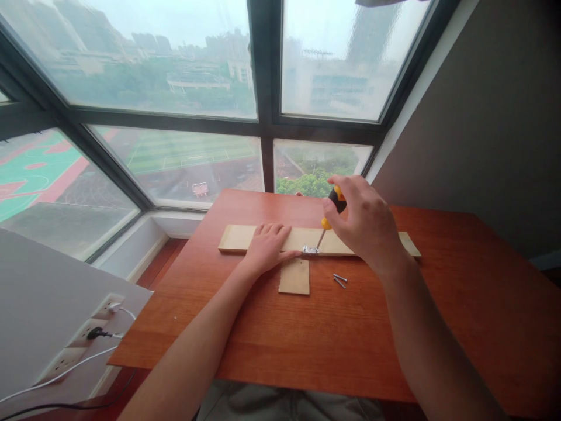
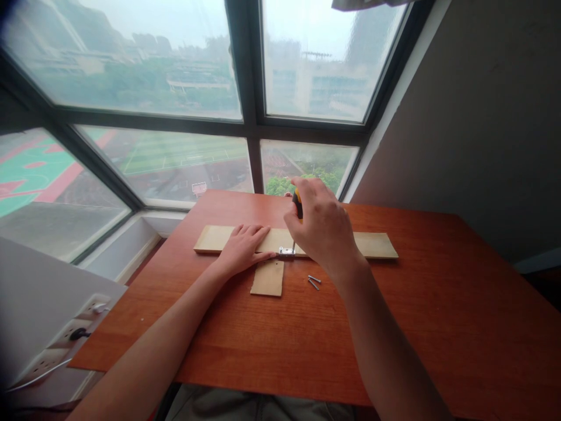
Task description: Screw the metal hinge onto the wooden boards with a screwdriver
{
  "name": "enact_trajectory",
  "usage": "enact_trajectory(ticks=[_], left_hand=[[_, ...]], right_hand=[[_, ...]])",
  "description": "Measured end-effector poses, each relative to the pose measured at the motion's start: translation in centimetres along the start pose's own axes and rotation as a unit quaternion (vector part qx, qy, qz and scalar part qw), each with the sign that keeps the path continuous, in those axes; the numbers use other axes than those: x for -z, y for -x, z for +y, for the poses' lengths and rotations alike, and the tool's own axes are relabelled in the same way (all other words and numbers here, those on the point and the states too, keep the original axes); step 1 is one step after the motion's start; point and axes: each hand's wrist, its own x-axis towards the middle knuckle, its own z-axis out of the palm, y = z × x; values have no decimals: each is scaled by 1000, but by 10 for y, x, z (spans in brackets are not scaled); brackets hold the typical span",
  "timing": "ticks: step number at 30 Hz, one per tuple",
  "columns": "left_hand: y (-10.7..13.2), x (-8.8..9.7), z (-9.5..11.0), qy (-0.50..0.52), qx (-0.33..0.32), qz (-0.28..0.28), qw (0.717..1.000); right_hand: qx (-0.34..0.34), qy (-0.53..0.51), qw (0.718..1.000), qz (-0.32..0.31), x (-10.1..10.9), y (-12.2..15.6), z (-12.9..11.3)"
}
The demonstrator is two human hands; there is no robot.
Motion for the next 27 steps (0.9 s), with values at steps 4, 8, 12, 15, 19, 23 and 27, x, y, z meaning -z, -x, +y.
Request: enact_trajectory(ticks=[4, 8, 12, 15, 19, 23, 27], left_hand=[[-1, 0, 0, 2, 2, 3, 1000], [-2, -1, 0, 2, 5, 3, 1000], [-2, -1, 0, 2, 5, 3, 1000], [-2, -1, 0, 1, 4, 4, 1000], [-1, -1, 0, -3, 5, 4, 1000], [-1, -1, 1, -2, 6, 4, 1000], [-1, -1, 1, 1, 8, 3, 1000]], right_hand=[[-30, 35, 999, 9, 2, -1, -1], [-26, 40, 999, 8, 2, 0, 0], [-25, 47, 999, -3, 3, 1, 0], [-39, 60, 997, 2, 2, 0, 1], [-26, 44, 999, 5, 1, 0, 4], [-28, 25, 999, -14, 2, 1, 1], [-47, 54, 997, 0, 3, 1, -2]])
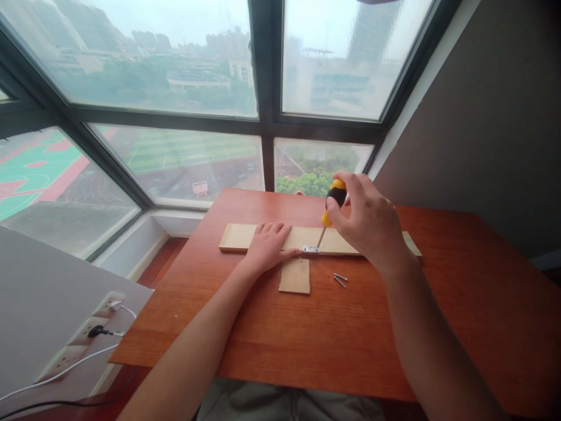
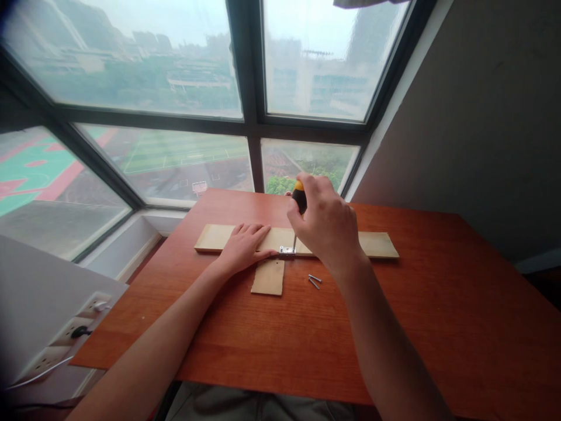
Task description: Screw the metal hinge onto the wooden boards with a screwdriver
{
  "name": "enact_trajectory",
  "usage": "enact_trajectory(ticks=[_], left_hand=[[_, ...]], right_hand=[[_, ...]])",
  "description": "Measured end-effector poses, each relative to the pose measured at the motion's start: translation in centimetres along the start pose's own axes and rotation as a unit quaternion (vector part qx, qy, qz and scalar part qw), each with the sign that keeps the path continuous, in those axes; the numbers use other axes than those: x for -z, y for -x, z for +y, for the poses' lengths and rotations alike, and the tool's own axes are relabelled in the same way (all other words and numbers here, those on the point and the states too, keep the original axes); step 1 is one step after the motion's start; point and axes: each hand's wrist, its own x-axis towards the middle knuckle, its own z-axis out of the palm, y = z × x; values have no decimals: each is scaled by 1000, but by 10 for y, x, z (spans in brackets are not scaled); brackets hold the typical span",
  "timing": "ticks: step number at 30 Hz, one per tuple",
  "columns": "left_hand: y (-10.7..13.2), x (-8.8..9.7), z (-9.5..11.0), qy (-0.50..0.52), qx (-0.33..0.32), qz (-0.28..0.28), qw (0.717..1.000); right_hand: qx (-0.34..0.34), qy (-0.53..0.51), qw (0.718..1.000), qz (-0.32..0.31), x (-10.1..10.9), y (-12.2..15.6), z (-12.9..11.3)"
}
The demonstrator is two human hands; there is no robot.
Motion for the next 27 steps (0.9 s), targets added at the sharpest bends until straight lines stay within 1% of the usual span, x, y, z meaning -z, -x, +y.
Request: enact_trajectory(ticks=[2, 4, 8, 12, 14, 17, 20, 23, 27], left_hand=[[0, 0, 0, 0, -1, 1, 1000], [0, 0, 0, -2, -4, 4, 1000], [0, -1, -1, -2, -6, 6, 1000], [0, 1, 0, -3, -4, -1, 1000], [0, 1, 0, -4, -4, -2, 1000], [0, 1, 0, -4, -6, -2, 1000], [0, 0, 0, -4, -7, -1, 1000], [0, -1, -1, -6, -8, -1, 1000], [-1, 0, -1, -7, -10, -1, 1000]], right_hand=[[-2, 4, 1000, 21, -1, -1, 1], [10, -13, 999, 29, -2, -2, 4], [40, -51, 998, 1, -2, -2, 7], [17, -19, 1000, -5, -1, 0, 4], [6, 0, 1000, 7, -1, 0, 3], [9, -10, 1000, 22, -2, -1, 5], [27, -36, 999, 2, -1, -1, 7], [27, -34, 999, -18, 0, -1, 6], [10, -12, 1000, -5, 1, -1, 3]])
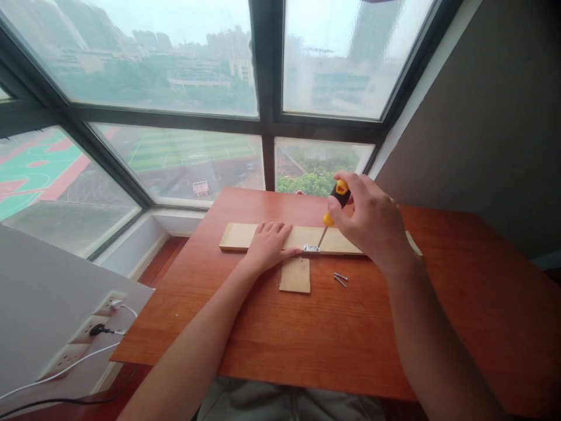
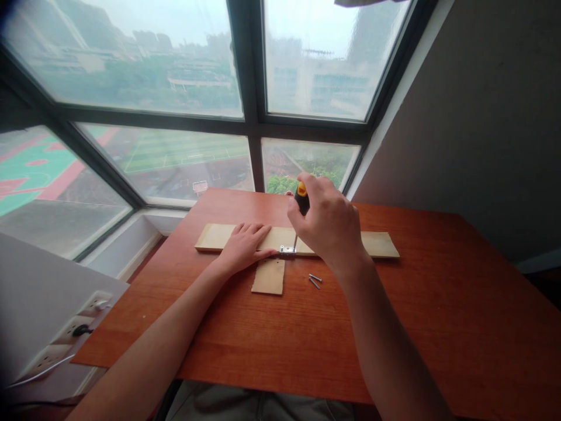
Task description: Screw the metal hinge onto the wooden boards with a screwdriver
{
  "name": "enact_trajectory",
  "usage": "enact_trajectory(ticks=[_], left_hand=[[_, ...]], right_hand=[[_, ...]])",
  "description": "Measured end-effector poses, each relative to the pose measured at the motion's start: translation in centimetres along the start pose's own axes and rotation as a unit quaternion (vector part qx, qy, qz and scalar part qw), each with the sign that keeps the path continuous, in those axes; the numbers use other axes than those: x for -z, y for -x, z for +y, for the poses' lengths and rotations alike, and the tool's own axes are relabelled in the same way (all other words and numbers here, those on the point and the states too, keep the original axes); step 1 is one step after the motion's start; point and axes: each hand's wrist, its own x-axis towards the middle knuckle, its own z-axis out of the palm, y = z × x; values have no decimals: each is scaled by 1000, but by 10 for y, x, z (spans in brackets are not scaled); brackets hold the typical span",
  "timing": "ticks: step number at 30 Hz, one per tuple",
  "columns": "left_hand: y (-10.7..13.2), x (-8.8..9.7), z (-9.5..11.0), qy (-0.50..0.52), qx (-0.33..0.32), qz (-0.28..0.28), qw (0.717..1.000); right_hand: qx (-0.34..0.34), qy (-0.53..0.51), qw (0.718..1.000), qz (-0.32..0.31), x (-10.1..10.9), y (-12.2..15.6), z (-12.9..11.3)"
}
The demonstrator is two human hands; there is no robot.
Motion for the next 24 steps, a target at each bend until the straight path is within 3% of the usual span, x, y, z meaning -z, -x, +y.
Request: enact_trajectory(ticks=[4, 10, 16, 24], left_hand=[[0, 1, 0, 3, 3, -3, 1000], [0, 0, -1, 4, 2, -2, 1000], [0, 0, 0, 0, 3, -2, 1000], [0, 0, 0, 2, 5, -3, 1000]], right_hand=[[-1, -7, 1000, 13, -2, 0, 2], [32, -67, 997, -20, -1, 1, 6], [-4, 9, 1000, 2, -3, 0, 4], [24, 14, 1000, 4, -2, 2, 2]])
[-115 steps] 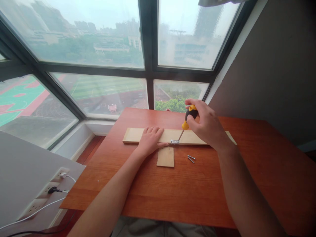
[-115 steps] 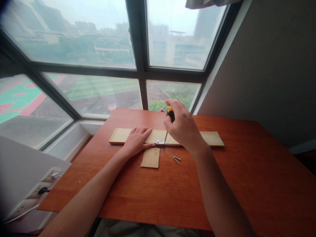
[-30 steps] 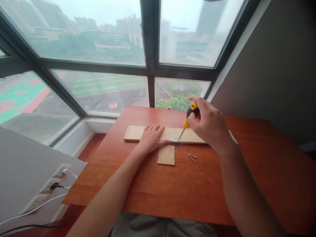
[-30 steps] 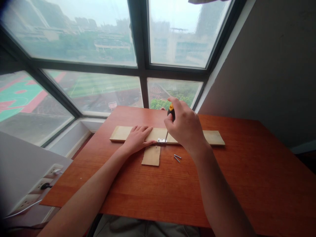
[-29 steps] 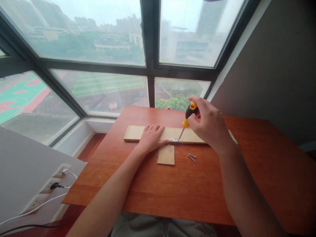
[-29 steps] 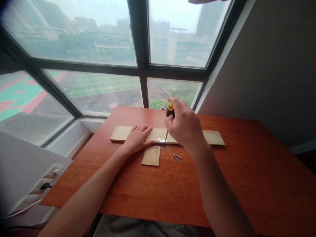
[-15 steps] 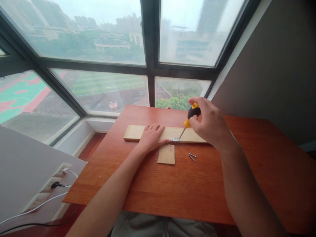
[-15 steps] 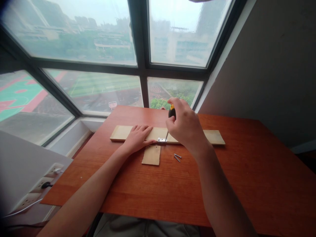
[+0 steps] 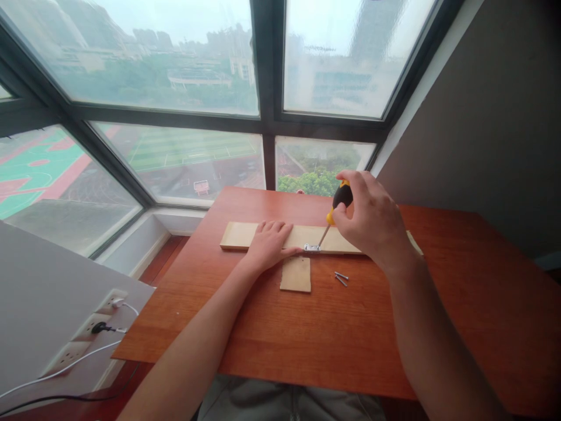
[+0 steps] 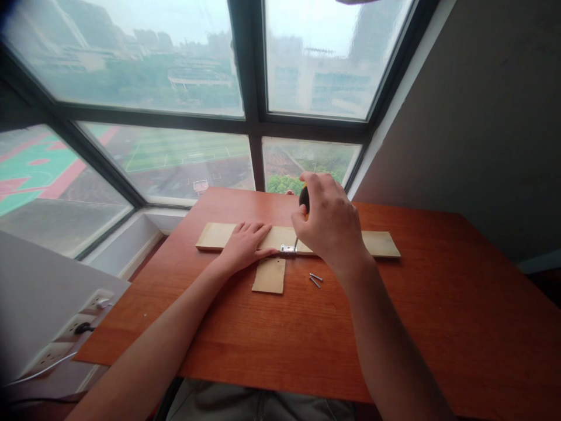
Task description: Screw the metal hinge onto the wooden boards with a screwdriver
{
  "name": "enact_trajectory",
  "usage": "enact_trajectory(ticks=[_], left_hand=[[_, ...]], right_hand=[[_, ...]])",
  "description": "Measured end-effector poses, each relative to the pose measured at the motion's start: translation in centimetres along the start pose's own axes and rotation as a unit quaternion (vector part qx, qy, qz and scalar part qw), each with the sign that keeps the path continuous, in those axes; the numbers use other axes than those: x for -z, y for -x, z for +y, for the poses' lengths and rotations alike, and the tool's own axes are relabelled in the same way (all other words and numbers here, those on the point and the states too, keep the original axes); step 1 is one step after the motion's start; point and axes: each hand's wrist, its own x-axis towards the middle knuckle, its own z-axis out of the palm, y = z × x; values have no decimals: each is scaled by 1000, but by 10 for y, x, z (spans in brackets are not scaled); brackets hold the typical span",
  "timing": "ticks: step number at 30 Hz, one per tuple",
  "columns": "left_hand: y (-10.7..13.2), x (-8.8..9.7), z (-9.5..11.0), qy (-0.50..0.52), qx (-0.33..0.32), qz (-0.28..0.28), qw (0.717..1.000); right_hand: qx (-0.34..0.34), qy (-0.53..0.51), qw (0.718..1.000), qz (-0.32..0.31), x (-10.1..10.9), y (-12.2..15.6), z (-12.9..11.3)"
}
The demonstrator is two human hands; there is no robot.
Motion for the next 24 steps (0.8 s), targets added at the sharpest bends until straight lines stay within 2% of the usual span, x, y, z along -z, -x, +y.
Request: enact_trajectory(ticks=[4, 11, 16, 24], left_hand=[[0, 0, 0, 1, 3, -2, 1000], [0, -1, -1, 6, 2, -2, 1000], [0, -1, -1, 7, 3, -4, 1000], [0, -1, 0, 8, 5, -6, 1000]], right_hand=[[-32, 23, 999, 9, -1, -1, -1], [-7, -19, 1000, -6, -3, -1, 5], [-34, 4, 999, 6, -3, -2, 4], [3, -59, 998, -12, -2, -1, 2]])
